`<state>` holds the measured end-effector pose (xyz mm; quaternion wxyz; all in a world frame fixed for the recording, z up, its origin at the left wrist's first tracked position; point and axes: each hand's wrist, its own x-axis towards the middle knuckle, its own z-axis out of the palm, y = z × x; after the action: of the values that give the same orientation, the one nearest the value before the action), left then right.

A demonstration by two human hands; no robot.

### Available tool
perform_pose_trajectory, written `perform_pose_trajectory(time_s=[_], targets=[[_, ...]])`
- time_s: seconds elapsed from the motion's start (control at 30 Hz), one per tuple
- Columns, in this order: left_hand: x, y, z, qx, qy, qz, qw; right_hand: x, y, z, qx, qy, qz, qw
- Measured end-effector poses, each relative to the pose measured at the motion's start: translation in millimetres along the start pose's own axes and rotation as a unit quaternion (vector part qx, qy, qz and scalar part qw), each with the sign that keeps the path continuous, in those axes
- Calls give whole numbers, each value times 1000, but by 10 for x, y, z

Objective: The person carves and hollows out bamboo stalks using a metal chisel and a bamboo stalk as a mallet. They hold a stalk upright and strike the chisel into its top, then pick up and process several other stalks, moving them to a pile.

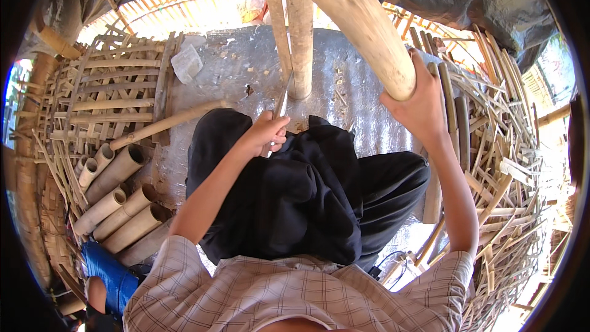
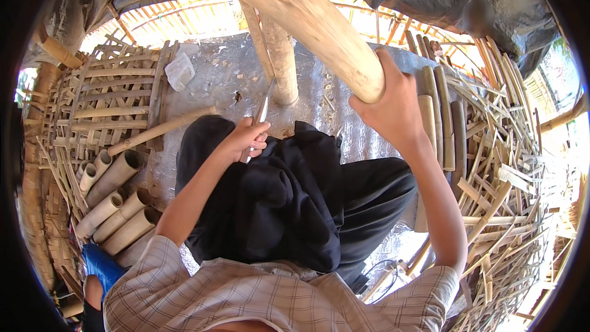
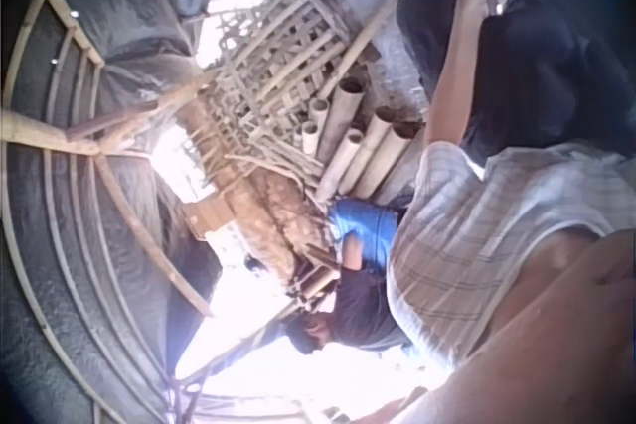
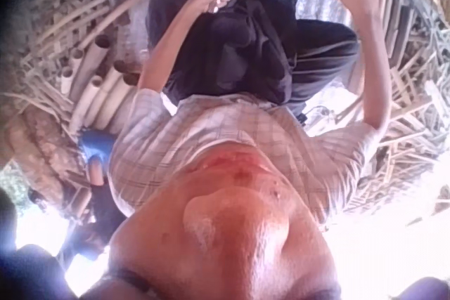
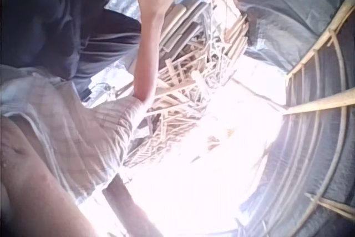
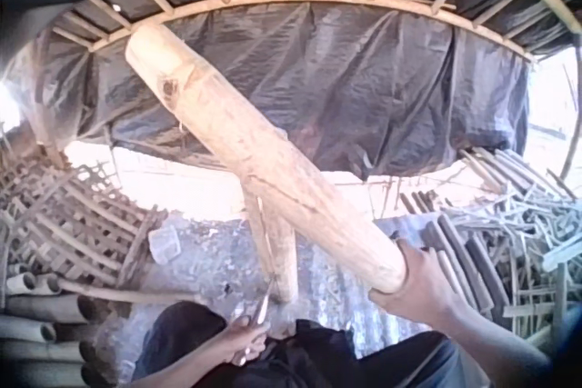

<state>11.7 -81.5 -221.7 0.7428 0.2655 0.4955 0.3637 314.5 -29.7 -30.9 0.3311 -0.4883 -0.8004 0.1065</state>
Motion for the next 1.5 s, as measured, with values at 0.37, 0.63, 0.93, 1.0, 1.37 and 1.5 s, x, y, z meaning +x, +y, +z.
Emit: perform_pose_trajectory(time_s=[0.37, 0.63, 0.93, 1.0, 1.37, 1.5], targets=[[227, -417, 19, 108, 49, 46, 992, -367, 925, 762, -140, -310, 54, 939], [380, -484, 94, -11, 14, 54, 998, 15, 209, 123, -190, -221, 24, 956], [470, -582, 86, -45, 15, 56, 997, -92, 653, 633, 108, -164, 49, 979], [571, -673, 73, 77, 73, 35, 994, -423, 1171, 1142, -118, -340, 51, 932], [729, -813, -133, 142, 127, 42, 981, -289, 998, 922, -138, -287, 33, 947], [701, -751, -45, 140, 112, -2, 984, -157, 699, 575, -89, -204, 0, 975]])
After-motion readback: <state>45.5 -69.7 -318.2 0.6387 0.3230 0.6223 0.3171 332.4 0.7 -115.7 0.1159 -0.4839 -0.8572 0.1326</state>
